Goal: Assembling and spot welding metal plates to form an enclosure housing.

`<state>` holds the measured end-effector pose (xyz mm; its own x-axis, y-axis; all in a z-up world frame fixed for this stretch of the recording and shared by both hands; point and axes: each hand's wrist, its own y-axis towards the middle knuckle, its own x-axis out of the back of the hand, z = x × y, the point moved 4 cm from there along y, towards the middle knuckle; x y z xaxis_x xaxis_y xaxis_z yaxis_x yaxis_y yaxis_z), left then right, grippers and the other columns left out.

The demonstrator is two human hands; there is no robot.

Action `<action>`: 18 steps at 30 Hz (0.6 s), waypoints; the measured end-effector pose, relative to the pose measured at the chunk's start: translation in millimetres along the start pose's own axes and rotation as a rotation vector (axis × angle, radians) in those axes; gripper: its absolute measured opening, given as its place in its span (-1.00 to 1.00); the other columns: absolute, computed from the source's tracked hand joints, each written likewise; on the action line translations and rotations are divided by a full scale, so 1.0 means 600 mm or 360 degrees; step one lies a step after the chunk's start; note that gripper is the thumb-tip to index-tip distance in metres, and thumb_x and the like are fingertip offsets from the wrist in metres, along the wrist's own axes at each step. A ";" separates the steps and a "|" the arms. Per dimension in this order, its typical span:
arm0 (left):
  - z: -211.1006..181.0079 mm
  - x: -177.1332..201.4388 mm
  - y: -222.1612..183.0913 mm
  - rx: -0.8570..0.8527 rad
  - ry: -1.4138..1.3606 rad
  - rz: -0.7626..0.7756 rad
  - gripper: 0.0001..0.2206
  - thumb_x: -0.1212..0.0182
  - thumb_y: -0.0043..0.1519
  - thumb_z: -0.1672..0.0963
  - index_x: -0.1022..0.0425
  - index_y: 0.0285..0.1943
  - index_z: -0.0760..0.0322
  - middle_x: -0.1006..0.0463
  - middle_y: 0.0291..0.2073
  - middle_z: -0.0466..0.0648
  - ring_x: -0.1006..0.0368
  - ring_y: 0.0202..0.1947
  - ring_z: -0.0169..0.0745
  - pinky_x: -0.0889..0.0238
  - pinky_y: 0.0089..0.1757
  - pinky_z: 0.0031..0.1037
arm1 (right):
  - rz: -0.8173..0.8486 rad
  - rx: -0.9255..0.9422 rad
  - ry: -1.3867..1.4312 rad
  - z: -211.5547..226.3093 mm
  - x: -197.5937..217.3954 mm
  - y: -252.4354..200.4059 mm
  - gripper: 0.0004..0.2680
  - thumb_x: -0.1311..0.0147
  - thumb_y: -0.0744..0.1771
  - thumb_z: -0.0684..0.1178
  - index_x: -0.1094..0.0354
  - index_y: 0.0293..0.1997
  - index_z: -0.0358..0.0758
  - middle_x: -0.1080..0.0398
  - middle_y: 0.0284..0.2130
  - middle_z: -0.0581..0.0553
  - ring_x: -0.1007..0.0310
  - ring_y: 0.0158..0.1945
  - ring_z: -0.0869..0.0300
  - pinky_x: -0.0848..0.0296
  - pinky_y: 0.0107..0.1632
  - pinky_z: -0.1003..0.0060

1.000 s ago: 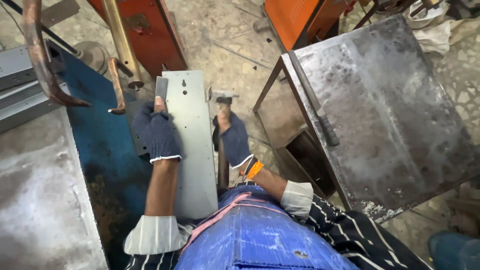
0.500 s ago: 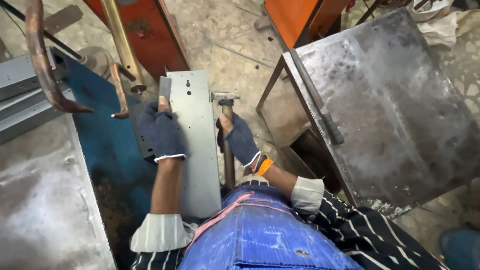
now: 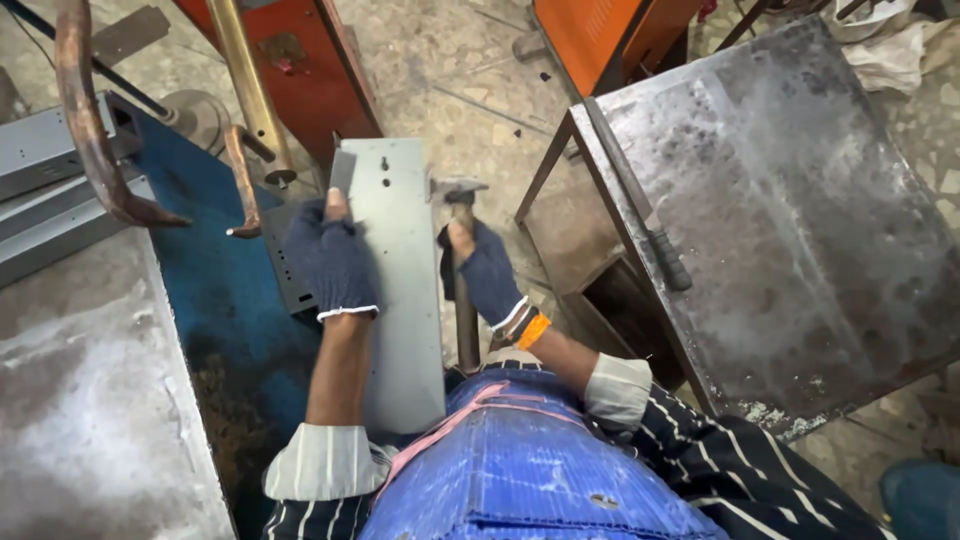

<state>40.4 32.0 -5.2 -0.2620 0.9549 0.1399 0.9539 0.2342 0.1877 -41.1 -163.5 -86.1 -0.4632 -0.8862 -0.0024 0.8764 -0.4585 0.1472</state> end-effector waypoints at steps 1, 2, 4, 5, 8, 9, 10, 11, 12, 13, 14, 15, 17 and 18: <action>0.004 0.000 0.002 -0.0004 -0.0004 0.0004 -0.66 -0.17 0.40 0.07 -0.40 -0.44 0.33 -0.35 -0.61 -0.21 -0.18 -0.53 -0.47 -0.08 -0.44 -0.46 | -0.0005 0.0004 -0.0001 0.019 0.003 0.006 -0.62 0.11 0.52 0.26 -0.36 -0.22 -0.28 -0.30 -0.50 -0.01 -0.30 -0.41 0.31 -0.34 -0.34 0.34; 0.011 0.003 0.001 0.0078 -0.0076 0.0002 -0.64 -0.18 0.41 0.07 -0.38 -0.44 0.35 -0.30 -0.60 -0.20 -0.13 -0.53 -0.45 -0.03 -0.44 -0.44 | 0.0137 -0.0217 0.0137 0.028 0.000 0.007 -0.66 0.07 0.46 0.26 -0.35 -0.20 -0.28 -0.29 -0.56 -0.01 -0.28 -0.52 0.31 -0.31 -0.44 0.34; 0.031 0.005 0.004 0.0162 -0.0143 -0.0004 -0.63 -0.18 0.42 0.06 -0.35 -0.44 0.36 -0.25 -0.60 -0.18 -0.09 -0.53 -0.43 0.02 -0.44 -0.42 | 0.0285 -0.0440 0.0278 0.031 -0.007 0.007 -0.68 0.02 0.41 0.25 -0.34 -0.17 -0.27 -0.28 -0.61 -0.01 -0.26 -0.62 0.30 -0.27 -0.55 0.33; 0.043 0.004 0.008 0.0166 -0.0129 -0.0005 -0.62 -0.19 0.42 0.06 -0.36 -0.44 0.38 -0.26 -0.59 -0.18 -0.09 -0.52 -0.42 0.01 -0.43 -0.43 | 0.0078 -0.0463 0.0442 0.023 -0.001 0.008 -0.67 0.05 0.41 0.26 -0.31 -0.20 -0.26 -0.28 -0.65 -0.02 -0.27 -0.65 0.28 -0.27 -0.58 0.33; 0.040 -0.005 0.013 0.0154 0.0002 0.0004 -0.64 -0.19 0.40 0.06 -0.42 -0.42 0.38 -0.33 -0.60 -0.17 -0.14 -0.53 -0.43 -0.04 -0.42 -0.44 | 0.0026 -0.0094 0.0163 -0.002 0.013 0.013 -0.66 0.07 0.48 0.26 -0.33 -0.17 -0.25 -0.33 -0.56 -0.01 -0.32 -0.52 0.26 -0.33 -0.44 0.33; 0.031 -0.009 0.016 0.0134 0.0128 0.0006 -0.67 -0.19 0.37 0.06 -0.47 -0.41 0.38 -0.38 -0.61 -0.18 -0.19 -0.55 -0.43 -0.08 -0.43 -0.46 | 0.0199 0.0285 -0.0270 -0.003 0.010 0.014 -0.66 0.06 0.54 0.24 -0.38 -0.12 -0.27 -0.39 -0.42 -0.01 -0.37 -0.35 0.26 -0.40 -0.29 0.32; 0.038 -0.011 0.016 0.0133 0.0127 0.0016 -0.67 -0.19 0.37 0.06 -0.47 -0.41 0.38 -0.38 -0.61 -0.18 -0.19 -0.55 -0.43 -0.08 -0.43 -0.46 | 0.0189 0.0283 -0.0271 0.031 0.011 0.018 -0.66 0.06 0.54 0.24 -0.38 -0.12 -0.27 -0.39 -0.42 -0.01 -0.37 -0.35 0.26 -0.40 -0.29 0.32; 0.047 -0.012 0.016 0.0151 -0.0003 -0.0003 -0.66 -0.20 0.39 0.06 -0.46 -0.41 0.40 -0.37 -0.59 -0.18 -0.17 -0.53 -0.43 -0.06 -0.42 -0.45 | 0.0236 -0.0072 -0.0077 0.050 0.010 0.023 -0.69 0.03 0.46 0.23 -0.36 -0.09 -0.27 -0.33 -0.53 -0.01 -0.31 -0.48 0.28 -0.34 -0.41 0.34; 0.056 -0.008 0.014 0.0175 -0.0127 -0.0033 -0.64 -0.21 0.40 0.06 -0.46 -0.41 0.43 -0.36 -0.57 -0.19 -0.14 -0.50 -0.43 -0.03 -0.41 -0.43 | 0.0302 -0.0429 0.0127 0.070 0.005 0.021 -0.69 -0.01 0.38 0.23 -0.35 -0.07 -0.27 -0.27 -0.63 -0.01 -0.25 -0.62 0.30 -0.28 -0.53 0.35; 0.053 -0.008 0.013 0.0179 -0.0121 -0.0033 -0.64 -0.21 0.40 0.06 -0.46 -0.41 0.43 -0.36 -0.57 -0.19 -0.14 -0.50 -0.43 -0.03 -0.41 -0.43 | 0.0303 -0.0435 0.0129 0.048 0.001 0.020 -0.69 -0.01 0.38 0.23 -0.35 -0.07 -0.27 -0.27 -0.63 -0.01 -0.25 -0.62 0.30 -0.28 -0.53 0.35; 0.050 -0.010 0.013 0.0207 -0.0081 -0.0032 -0.64 -0.21 0.39 0.06 -0.45 -0.42 0.42 -0.35 -0.58 -0.19 -0.14 -0.51 -0.43 -0.03 -0.42 -0.43 | 0.0070 -0.0463 0.0378 0.027 0.007 0.022 -0.68 0.01 0.40 0.23 -0.31 -0.12 -0.30 -0.28 -0.63 -0.03 -0.28 -0.62 0.28 -0.30 -0.54 0.32; 0.046 -0.012 0.012 0.0236 -0.0040 -0.0031 -0.63 -0.20 0.38 0.05 -0.45 -0.43 0.42 -0.34 -0.59 -0.18 -0.14 -0.51 -0.42 -0.03 -0.42 -0.43 | -0.0167 -0.0488 0.0626 0.004 0.013 0.022 -0.67 0.03 0.42 0.23 -0.28 -0.17 -0.32 -0.29 -0.64 -0.04 -0.31 -0.63 0.25 -0.33 -0.54 0.30; 0.046 -0.014 0.019 0.0245 0.0014 -0.0024 -0.63 -0.19 0.38 0.05 -0.45 -0.43 0.41 -0.34 -0.60 -0.18 -0.14 -0.53 -0.42 -0.04 -0.43 -0.43 | 0.0061 -0.0111 0.0203 0.011 0.018 0.026 -0.69 0.03 0.47 0.21 -0.32 -0.10 -0.31 -0.31 -0.51 -0.03 -0.30 -0.45 0.28 -0.36 -0.37 0.33; 0.048 -0.014 0.019 0.0263 0.0076 -0.0011 -0.63 -0.18 0.38 0.04 -0.44 -0.43 0.40 -0.34 -0.61 -0.18 -0.15 -0.55 -0.41 -0.04 -0.44 -0.43 | 0.0287 0.0247 -0.0223 0.019 0.014 0.020 -0.70 0.03 0.52 0.20 -0.37 -0.02 -0.30 -0.32 -0.37 -0.03 -0.30 -0.27 0.32 -0.38 -0.19 0.36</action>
<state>57.8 31.8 -32.2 -0.2714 0.9444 0.1857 0.9621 0.2712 0.0270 -36.0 -175.8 -73.3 -0.3246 -0.9299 0.1729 0.9208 -0.2689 0.2824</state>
